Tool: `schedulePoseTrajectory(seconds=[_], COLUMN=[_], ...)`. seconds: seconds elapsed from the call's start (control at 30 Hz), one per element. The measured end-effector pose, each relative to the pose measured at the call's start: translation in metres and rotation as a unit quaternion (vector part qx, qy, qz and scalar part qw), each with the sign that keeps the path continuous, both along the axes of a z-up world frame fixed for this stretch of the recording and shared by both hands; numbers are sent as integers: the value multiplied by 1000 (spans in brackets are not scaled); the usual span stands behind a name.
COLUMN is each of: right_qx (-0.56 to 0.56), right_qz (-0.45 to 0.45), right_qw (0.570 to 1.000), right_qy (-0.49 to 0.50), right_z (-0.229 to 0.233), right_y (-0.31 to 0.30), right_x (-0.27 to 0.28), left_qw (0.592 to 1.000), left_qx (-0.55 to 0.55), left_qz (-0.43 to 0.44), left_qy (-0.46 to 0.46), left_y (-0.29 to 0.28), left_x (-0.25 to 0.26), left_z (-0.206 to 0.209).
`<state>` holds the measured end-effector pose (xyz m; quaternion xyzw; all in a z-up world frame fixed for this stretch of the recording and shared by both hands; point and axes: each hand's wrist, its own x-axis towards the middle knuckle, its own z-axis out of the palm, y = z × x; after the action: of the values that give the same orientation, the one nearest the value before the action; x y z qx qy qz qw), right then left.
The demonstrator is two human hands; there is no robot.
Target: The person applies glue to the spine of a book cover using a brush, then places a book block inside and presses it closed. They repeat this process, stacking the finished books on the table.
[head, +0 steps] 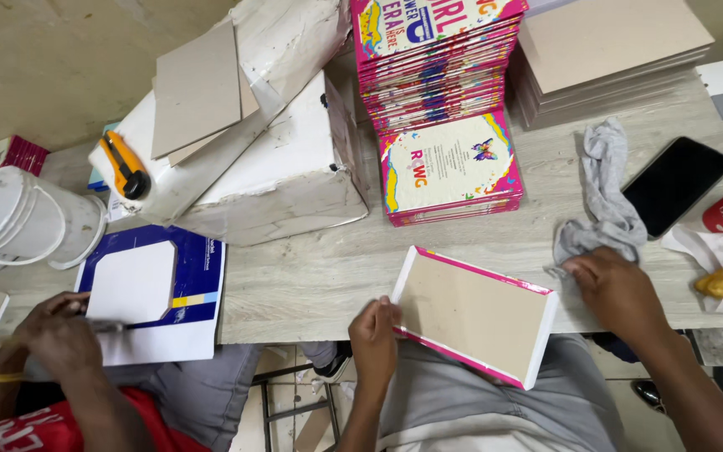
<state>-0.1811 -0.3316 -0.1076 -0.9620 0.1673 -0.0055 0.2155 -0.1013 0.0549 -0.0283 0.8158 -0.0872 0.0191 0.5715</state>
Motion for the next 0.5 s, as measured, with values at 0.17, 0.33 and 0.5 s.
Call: schedulePoseTrajectory(seconds=[0.17,0.33,0.5], right_qx=[25,238,470], right_qz=[-119,-324,-364], right_qw=[943,902,804], right_qy=[-311,-154,2], right_z=[48,19,-45], right_y=[57,120,143], right_x=[-16,-82,-114], left_qw=[906,839,825], left_qx=[-147,-186,-248], left_qz=[-67,-102,-64], left_qy=[390,501,504], left_y=[11,-26,-46], left_x=[-64,-76,-75], left_z=[-99,-95,-95])
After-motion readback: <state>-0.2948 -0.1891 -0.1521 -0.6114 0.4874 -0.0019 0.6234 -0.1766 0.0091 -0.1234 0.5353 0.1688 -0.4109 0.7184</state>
